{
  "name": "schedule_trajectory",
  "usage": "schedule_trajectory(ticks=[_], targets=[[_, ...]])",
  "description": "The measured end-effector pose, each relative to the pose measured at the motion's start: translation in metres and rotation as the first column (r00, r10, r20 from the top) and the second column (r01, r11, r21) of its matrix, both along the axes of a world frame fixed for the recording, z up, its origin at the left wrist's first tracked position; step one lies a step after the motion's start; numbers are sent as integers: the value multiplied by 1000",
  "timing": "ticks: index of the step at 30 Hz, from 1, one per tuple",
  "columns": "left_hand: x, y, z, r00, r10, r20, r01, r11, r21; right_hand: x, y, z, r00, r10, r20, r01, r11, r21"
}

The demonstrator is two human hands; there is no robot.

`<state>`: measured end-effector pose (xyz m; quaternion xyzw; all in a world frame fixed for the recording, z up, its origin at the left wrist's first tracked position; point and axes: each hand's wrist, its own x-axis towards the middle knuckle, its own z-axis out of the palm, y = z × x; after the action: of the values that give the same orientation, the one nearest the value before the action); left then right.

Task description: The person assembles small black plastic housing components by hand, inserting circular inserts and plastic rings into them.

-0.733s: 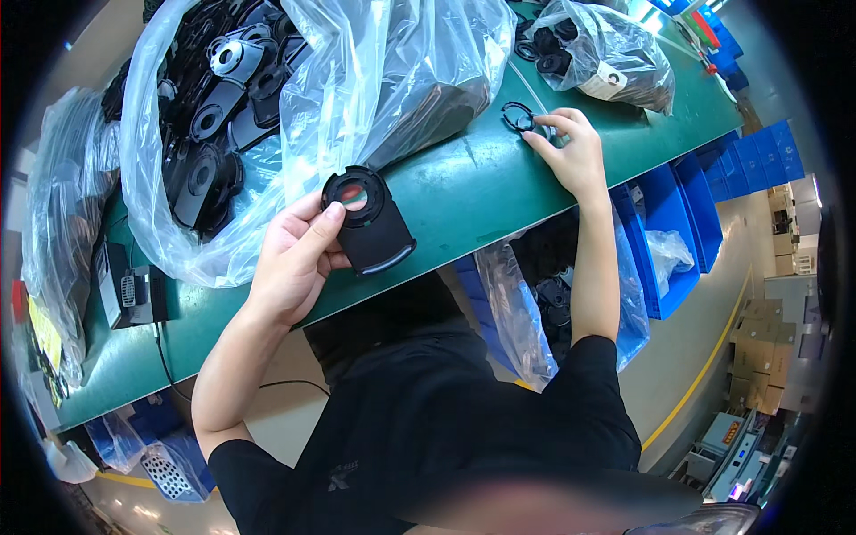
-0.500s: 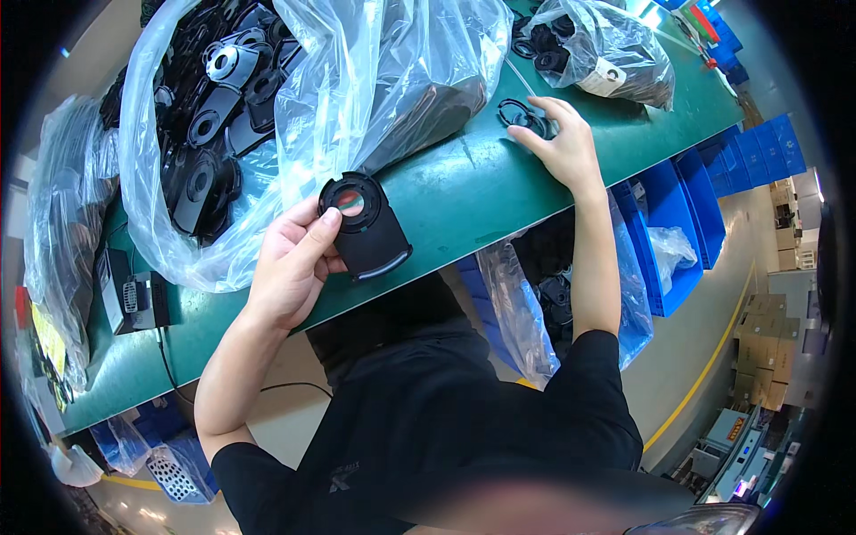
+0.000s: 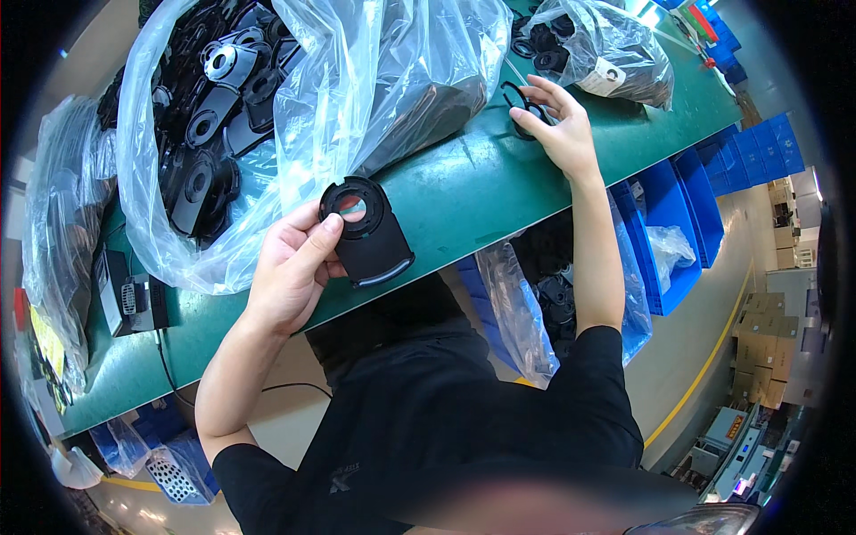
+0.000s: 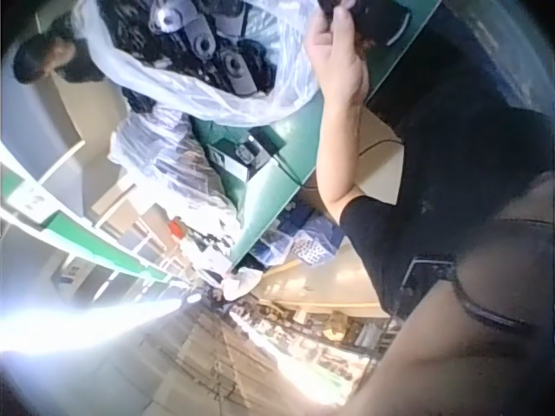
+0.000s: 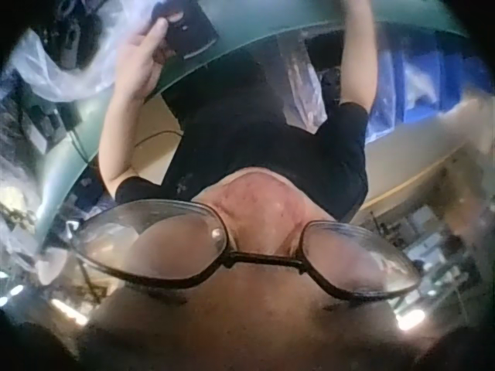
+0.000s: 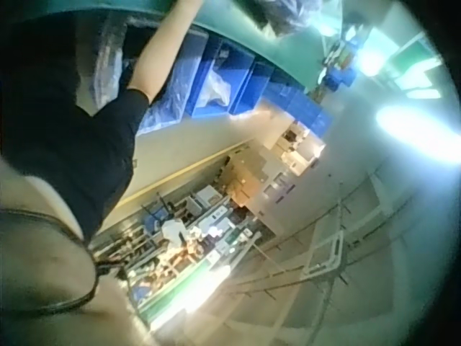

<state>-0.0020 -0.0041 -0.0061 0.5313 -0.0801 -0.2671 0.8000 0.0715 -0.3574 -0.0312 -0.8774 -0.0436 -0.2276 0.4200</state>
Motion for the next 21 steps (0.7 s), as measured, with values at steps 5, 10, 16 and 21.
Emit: schedule_trajectory(ticks=[5, 10, 16, 21], targets=[[-2, -5, 0, 999, 40, -15, -40, 999, 5, 1, -1, 7, 977, 173, -126, -87, 859, 504], [-1, -1, 0, 1000, -8, -3, 8, 1000, 16, 11, -19, 10, 945, 262, -197, -97, 797, 596], [-1, -3, 1, 1000, -5, -21, 5, 1000, -3, 22, -33, 16, 919, 281, -277, -33, 754, 657], [0, -1, -2, 999, -20, -25, 20, 1000, 12, 23, -33, 15, 920, 224, -322, -64, 895, 441]])
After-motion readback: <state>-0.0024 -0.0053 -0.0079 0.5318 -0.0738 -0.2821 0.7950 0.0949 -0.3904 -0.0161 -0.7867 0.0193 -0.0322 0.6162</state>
